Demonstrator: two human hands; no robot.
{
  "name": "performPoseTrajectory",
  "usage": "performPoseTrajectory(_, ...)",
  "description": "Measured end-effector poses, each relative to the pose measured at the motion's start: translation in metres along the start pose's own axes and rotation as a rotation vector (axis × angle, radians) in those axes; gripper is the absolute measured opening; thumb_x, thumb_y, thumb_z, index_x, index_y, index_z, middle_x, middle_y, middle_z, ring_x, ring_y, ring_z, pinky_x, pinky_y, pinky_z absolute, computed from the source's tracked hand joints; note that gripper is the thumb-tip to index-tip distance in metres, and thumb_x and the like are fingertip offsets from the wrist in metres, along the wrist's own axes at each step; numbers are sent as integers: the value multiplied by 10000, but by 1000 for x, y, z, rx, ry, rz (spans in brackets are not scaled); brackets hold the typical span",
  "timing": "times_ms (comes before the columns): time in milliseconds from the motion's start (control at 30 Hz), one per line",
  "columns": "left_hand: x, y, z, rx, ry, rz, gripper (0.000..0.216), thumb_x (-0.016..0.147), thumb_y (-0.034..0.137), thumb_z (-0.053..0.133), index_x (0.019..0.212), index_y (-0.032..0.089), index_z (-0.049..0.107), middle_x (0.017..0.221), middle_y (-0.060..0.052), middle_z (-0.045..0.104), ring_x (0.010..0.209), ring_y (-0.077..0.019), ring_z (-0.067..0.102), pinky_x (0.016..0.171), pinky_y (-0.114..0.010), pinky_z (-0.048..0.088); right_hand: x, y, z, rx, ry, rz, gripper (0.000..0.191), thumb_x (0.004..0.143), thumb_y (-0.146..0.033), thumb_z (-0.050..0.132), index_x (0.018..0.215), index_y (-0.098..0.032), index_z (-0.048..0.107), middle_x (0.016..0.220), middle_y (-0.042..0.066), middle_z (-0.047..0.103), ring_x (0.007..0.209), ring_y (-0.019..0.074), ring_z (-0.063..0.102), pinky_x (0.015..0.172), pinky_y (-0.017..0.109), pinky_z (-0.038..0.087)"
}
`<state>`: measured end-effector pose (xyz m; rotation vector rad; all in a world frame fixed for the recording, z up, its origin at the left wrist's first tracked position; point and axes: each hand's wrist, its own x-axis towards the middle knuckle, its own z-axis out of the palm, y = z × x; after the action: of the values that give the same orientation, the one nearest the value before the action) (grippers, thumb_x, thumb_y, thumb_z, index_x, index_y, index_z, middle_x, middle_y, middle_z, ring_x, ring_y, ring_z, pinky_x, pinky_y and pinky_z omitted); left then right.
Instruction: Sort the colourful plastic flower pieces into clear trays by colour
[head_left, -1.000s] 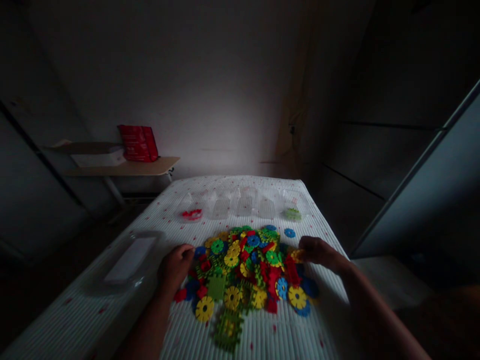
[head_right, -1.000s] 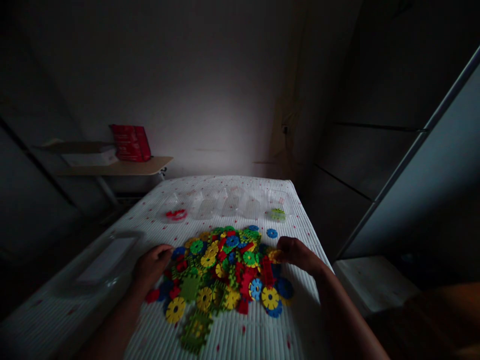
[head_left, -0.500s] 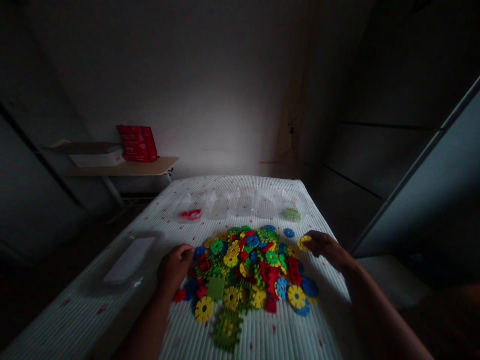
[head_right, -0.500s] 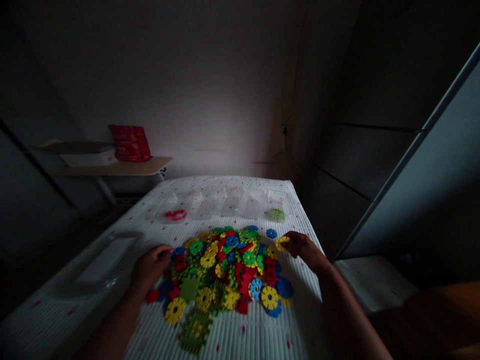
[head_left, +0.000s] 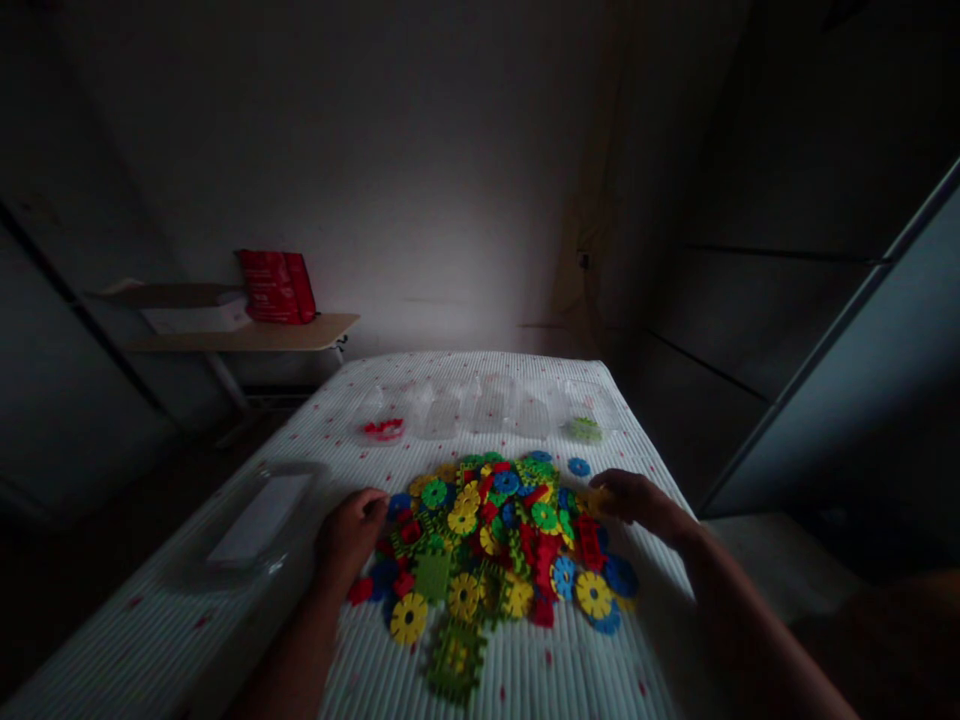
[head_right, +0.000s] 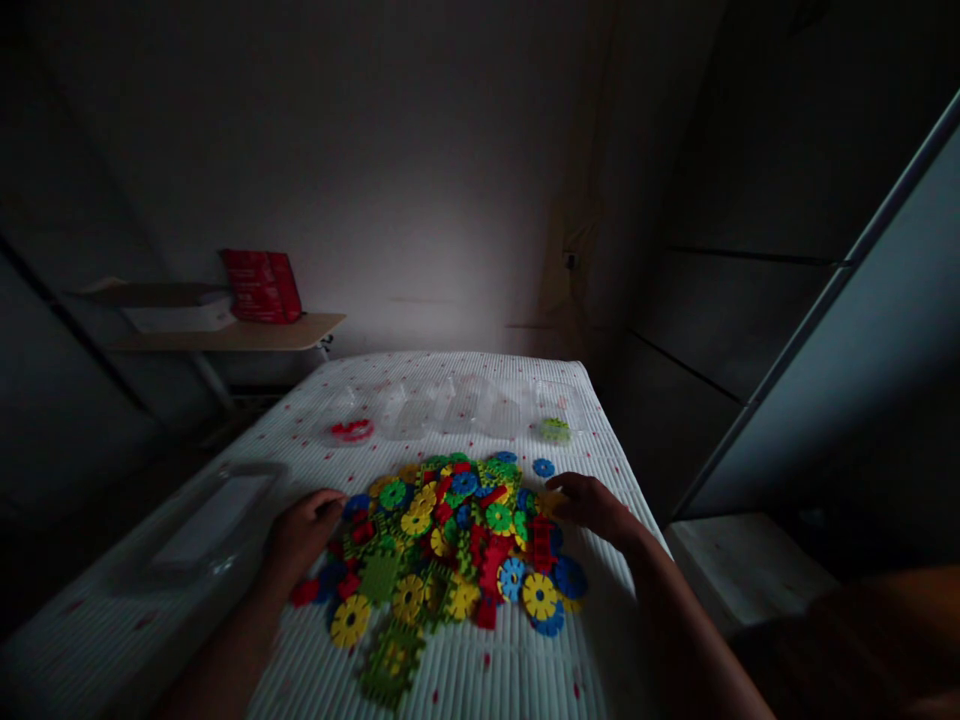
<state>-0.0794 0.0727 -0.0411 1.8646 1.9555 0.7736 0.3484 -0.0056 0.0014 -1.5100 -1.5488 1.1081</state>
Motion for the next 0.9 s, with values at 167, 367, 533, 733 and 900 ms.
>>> performPoseTrajectory(167, 0, 0, 1, -8, 10, 3, 254, 779, 356, 452, 835, 225, 662, 844, -7, 714, 772, -159, 636, 685, -209, 434, 8, 13, 6, -143, -20, 5, 456, 634, -345, 659, 1045, -155, 609, 813, 24, 628, 707, 152, 557, 622, 273, 461)
performPoseTrajectory(367, 2, -3, 2, -8, 13, -2, 260, 775, 359, 463, 852, 225, 672, 786, -7, 708, 720, -158, 627, 634, -214, 431, 8, 15, 3, -259, -39, 6, 389, 673, -301, 606, 1037, -164, 621, 804, 25, 639, 711, 160, 570, 614, 271, 467)
performPoseTrajectory(533, 1, 1, 0, 12, 18, -12, 248, 778, 342, 468, 831, 220, 677, 790, -12, 711, 727, -161, 628, 637, -217, 432, 8, 11, 2, -302, -1, -34, 302, 651, -299, 616, 929, -181, 611, 731, 4, 612, 636, 135, 534, 559, 248, 430)
performPoseTrajectory(733, -1, 4, -2, -6, 6, -6, 228, 784, 318, 464, 842, 219, 661, 849, -13, 715, 791, -169, 636, 691, -220, 441, 4, 1, 2, -232, -9, 15, 205, 641, -352, 611, 705, -173, 532, 582, -26, 525, 503, 83, 432, 457, 212, 336)
performPoseTrajectory(900, 0, 3, -1, -30, 0, 3, 231, 790, 321, 455, 832, 217, 657, 826, -11, 708, 781, -167, 633, 685, -222, 437, 10, -15, -1, -122, 107, -8, 251, 623, -391, 625, 691, -177, 513, 547, -36, 494, 459, 71, 404, 421, 206, 312)
